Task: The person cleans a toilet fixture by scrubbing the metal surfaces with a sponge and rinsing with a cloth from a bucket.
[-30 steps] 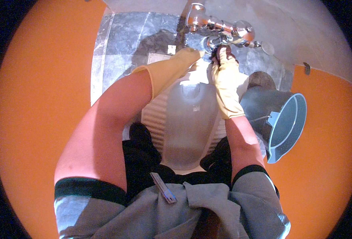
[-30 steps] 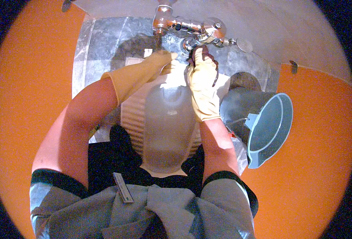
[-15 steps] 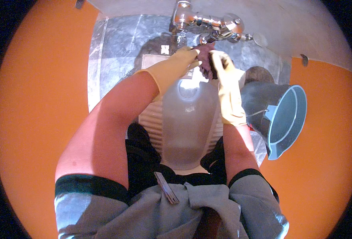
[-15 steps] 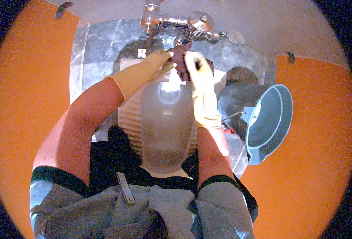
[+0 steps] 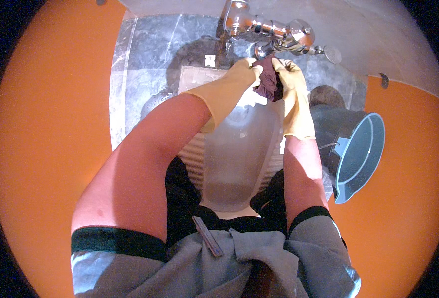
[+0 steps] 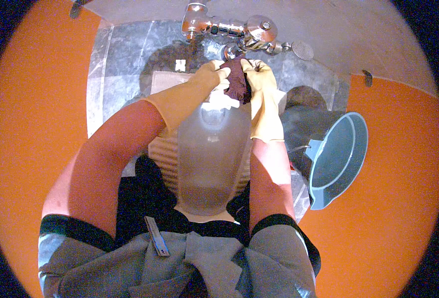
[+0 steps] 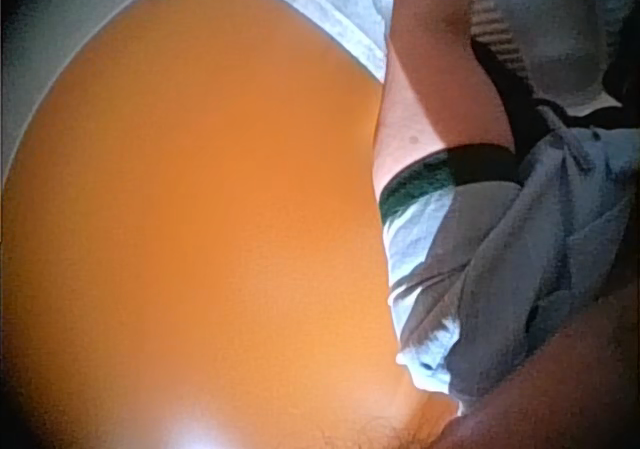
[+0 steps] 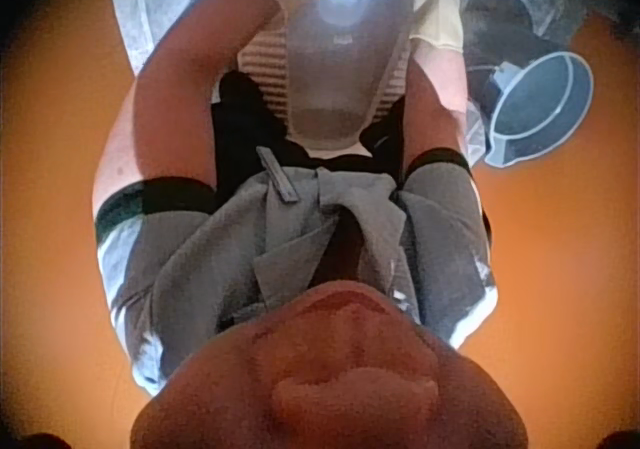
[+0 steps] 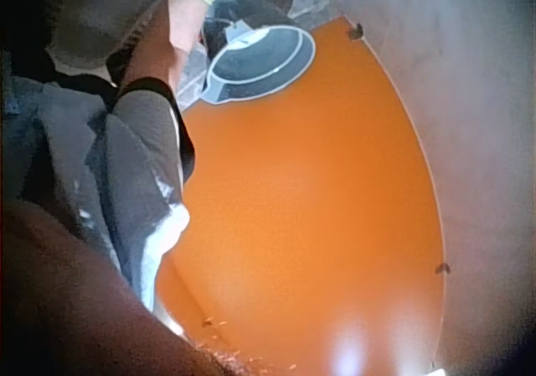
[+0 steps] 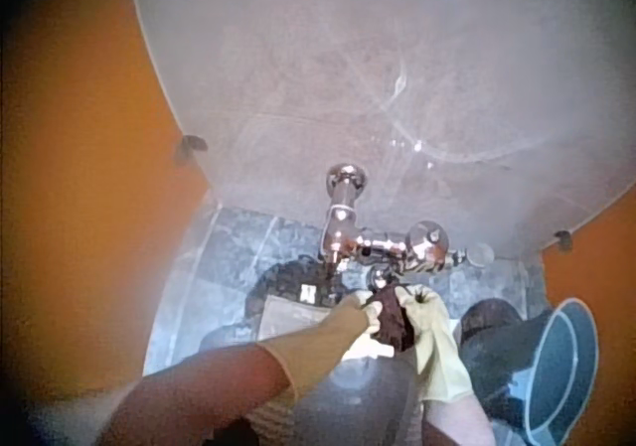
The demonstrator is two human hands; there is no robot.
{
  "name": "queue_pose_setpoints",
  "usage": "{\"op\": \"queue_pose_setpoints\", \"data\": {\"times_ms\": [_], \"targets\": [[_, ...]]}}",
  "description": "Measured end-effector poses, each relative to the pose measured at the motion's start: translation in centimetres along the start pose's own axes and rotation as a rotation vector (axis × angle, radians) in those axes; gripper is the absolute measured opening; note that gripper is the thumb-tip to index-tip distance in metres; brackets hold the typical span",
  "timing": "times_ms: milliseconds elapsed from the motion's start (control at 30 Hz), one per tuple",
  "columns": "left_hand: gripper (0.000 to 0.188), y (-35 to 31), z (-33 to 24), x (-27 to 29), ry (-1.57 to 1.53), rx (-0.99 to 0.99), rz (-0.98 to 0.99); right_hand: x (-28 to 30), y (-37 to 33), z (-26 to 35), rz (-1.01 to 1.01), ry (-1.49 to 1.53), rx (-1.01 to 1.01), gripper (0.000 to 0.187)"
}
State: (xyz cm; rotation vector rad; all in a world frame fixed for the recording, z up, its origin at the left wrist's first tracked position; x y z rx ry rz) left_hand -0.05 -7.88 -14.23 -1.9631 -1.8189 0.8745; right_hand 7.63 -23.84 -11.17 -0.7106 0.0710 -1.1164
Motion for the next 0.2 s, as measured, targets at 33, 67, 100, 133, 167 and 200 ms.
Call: {"op": "queue_pose_setpoints", "data": {"times_ms": [33,67,100,133,167,200], "targets": [[0.032,0.0,0.1,-0.2,-0.093,-0.015,-0.005,0.1,0.0,0.2,-0.056,-0.02,-0.013,0.043],[0.032,0.0,0.3,-0.5,-0.169,-0.021,-0.008,0.2,0.0,0.8,-0.094,-0.144,-0.002,0.041],[0.032,-0.1,0.6,-0.7,-0.245,-0.025,-0.011,0.4,0.0,1.3,-0.141,-0.254,-0.018,0.039],[0.032,0.1,0.7,-0.7,-0.269,-0.014,0.004,0.4,-0.2,1.8,-0.166,-0.353,0.015,0.037],[0.033,0.4,0.8,-0.7,-0.295,-0.003,0.019,0.2,0.0,1.8,-0.14,-0.273,-0.046,0.044],[0.033,0.6,1.0,-0.7,-0.313,0.016,0.03,0.1,0.0,1.8,-0.137,-0.297,-0.086,0.042]]}}
Point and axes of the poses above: each hand's wrist, its own y-axis towards the middle knuckle, its own x-axis out of the back of the hand, z = x × y, the point moved 5 cm from there along y, towards the middle knuckle, and after that the axes turned 11 degrees about z, right-handed, at the moved point
